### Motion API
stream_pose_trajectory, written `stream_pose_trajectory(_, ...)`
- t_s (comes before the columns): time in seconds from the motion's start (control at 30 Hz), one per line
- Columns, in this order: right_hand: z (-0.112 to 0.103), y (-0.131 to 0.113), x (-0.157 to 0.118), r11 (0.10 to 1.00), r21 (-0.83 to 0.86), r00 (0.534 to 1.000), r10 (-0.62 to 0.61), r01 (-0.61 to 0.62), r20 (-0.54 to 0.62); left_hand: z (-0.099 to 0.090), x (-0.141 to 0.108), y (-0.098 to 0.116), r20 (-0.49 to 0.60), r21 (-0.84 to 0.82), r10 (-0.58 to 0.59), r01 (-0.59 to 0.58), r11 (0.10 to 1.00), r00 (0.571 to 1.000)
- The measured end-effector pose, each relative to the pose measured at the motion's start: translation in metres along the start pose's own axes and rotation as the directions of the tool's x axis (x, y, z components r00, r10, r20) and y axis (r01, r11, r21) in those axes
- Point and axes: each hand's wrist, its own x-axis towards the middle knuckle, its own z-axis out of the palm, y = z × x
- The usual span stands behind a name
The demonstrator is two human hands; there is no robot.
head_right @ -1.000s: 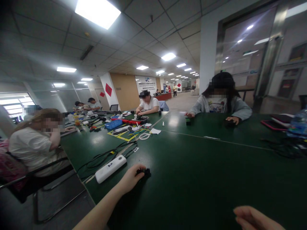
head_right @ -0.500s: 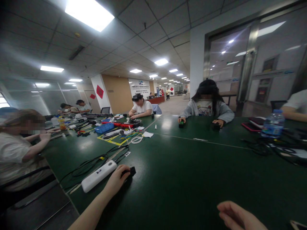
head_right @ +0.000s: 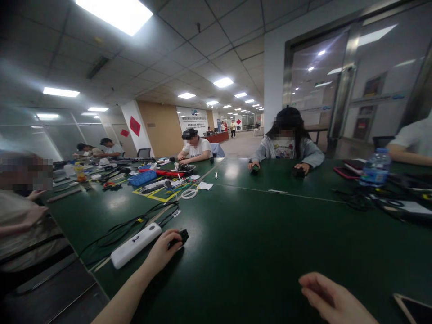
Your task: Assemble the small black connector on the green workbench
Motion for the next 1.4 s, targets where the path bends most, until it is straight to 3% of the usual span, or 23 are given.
stream_pose_trajectory(0.37,0.006,-0.034,-0.02,0.994,-0.073,0.996,-0.083,0.084,0.02,0.0,0.001,-0.006,0.038,-0.02,-0.018,0.018,1.0,0.999)
stream_pose_trajectory(0.63,0.006,-0.034,-0.02,0.994,-0.073,0.996,-0.079,0.082,0.035,-0.001,0.003,-0.009,0.07,-0.042,-0.044,0.047,0.998,0.997)
stream_pose_trajectory(0.77,0.005,-0.027,-0.017,0.993,-0.073,0.995,-0.091,0.093,0.042,-0.003,0.002,-0.004,0.076,-0.029,-0.055,0.058,0.998,0.996)
stream_pose_trajectory(1.0,0.003,-0.022,-0.018,0.994,-0.067,0.996,-0.083,0.085,0.036,-0.009,0.003,0.007,0.134,0.035,-0.212,0.209,0.977,0.968)
stream_pose_trajectory(1.23,0.005,-0.031,-0.018,0.995,-0.047,0.996,-0.091,0.092,0.025,-0.01,0.007,0.013,0.095,0.225,-0.209,0.183,0.957,0.973)
stream_pose_trajectory(1.4,0.003,-0.026,-0.017,0.995,-0.068,0.997,-0.064,0.066,0.031,-0.006,0.017,0.04,0.19,0.295,-0.226,0.164,0.941,0.955)
